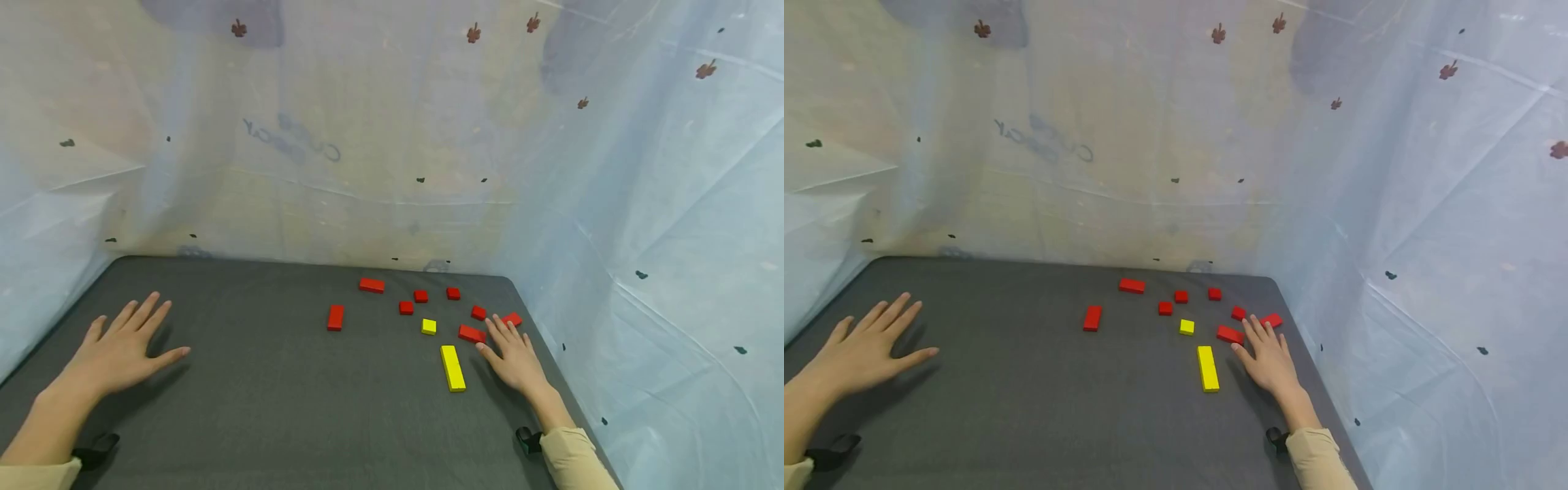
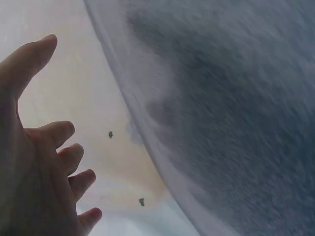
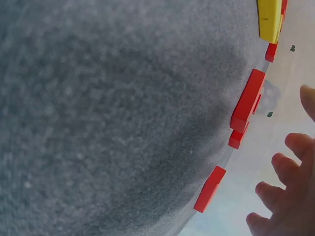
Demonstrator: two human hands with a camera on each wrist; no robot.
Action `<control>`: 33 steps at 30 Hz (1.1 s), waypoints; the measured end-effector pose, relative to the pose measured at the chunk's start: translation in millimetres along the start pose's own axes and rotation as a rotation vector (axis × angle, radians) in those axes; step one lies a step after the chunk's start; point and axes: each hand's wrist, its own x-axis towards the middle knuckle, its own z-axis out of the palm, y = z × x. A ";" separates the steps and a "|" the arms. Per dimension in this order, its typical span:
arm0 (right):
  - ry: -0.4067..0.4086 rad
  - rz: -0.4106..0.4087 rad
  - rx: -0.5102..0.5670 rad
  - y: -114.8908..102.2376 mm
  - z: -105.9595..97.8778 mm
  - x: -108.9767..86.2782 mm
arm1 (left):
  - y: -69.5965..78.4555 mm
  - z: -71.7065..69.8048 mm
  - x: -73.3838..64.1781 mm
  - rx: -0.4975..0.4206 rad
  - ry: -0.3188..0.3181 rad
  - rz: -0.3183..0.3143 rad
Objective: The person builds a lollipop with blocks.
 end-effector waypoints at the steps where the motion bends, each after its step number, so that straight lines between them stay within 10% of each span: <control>1: 0.006 0.000 0.004 0.4 -0.3 0.0 | 2.8 -0.9 0.3 -0.002 0.009 0.003; 21: 0.249 -0.129 0.188 -10.8 -5.8 0.8 | 105.0 -27.1 53.7 -0.028 0.390 0.199; 27: 0.201 -0.184 0.220 -18.4 -6.9 3.2 | 143.2 -24.7 77.3 -0.070 0.513 0.272; 33: 0.137 -0.231 0.200 -23.4 -3.8 -0.9 | 184.2 -16.9 99.9 -0.114 0.499 0.327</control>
